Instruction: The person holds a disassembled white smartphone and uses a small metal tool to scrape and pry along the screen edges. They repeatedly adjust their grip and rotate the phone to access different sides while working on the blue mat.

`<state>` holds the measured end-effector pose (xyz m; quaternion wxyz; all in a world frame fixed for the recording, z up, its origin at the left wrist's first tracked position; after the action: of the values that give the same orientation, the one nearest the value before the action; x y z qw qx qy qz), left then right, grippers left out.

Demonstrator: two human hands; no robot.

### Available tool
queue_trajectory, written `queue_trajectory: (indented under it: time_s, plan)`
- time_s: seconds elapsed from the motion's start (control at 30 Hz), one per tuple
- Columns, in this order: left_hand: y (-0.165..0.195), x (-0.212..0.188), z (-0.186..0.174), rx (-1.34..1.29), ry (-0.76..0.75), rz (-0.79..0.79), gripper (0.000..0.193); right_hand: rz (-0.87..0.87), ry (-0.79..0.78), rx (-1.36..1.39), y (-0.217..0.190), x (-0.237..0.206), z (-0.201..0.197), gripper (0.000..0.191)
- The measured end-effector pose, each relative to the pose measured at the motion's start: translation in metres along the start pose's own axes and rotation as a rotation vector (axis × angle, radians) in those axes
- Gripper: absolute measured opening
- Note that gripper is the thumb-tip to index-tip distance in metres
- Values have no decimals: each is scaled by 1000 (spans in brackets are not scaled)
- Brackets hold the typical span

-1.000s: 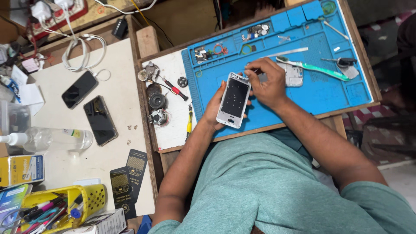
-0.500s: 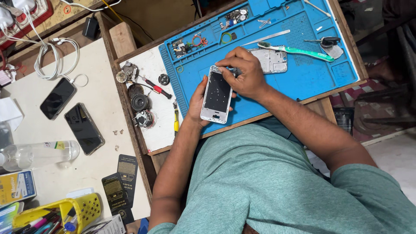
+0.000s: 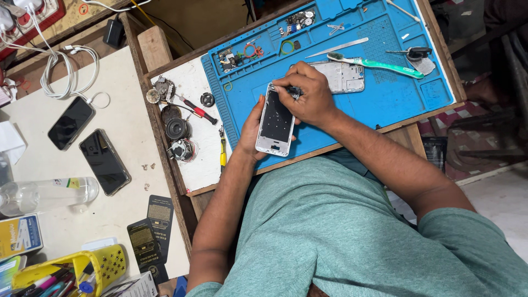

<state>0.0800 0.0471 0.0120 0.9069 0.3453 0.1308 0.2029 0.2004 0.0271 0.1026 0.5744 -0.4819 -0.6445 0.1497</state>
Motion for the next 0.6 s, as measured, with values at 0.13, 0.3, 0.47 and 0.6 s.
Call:
queue_trajectory:
  time_s: [0.13,0.3,0.47,0.6]
  plan:
    - [-4,-1,-6,20,55,-18,57,-13,8,3,-1,-2,-1,11]
    - [-5,-1,-12,41,125,-33,57,-20,11,41,-1,-3,-3,12]
    - [-4,-1,-10,42,101,-30,58,-40,-1,21,-1,-3,-1,12]
    - [-5,-1,-11,36,126,-37,57,-44,-22,9,-1,-2,0,12]
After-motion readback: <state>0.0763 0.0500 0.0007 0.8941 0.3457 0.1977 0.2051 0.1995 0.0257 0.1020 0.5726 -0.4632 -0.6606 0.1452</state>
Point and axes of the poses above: each hand's wrist, its own x-axis towards the middle knuckle, its own z-axis out of the palm, y = z × x, the point moved 8 cm from there along x, towards the middle knuckle, and after that the axes turned 8 degrees about x, right-handed, at the moved point
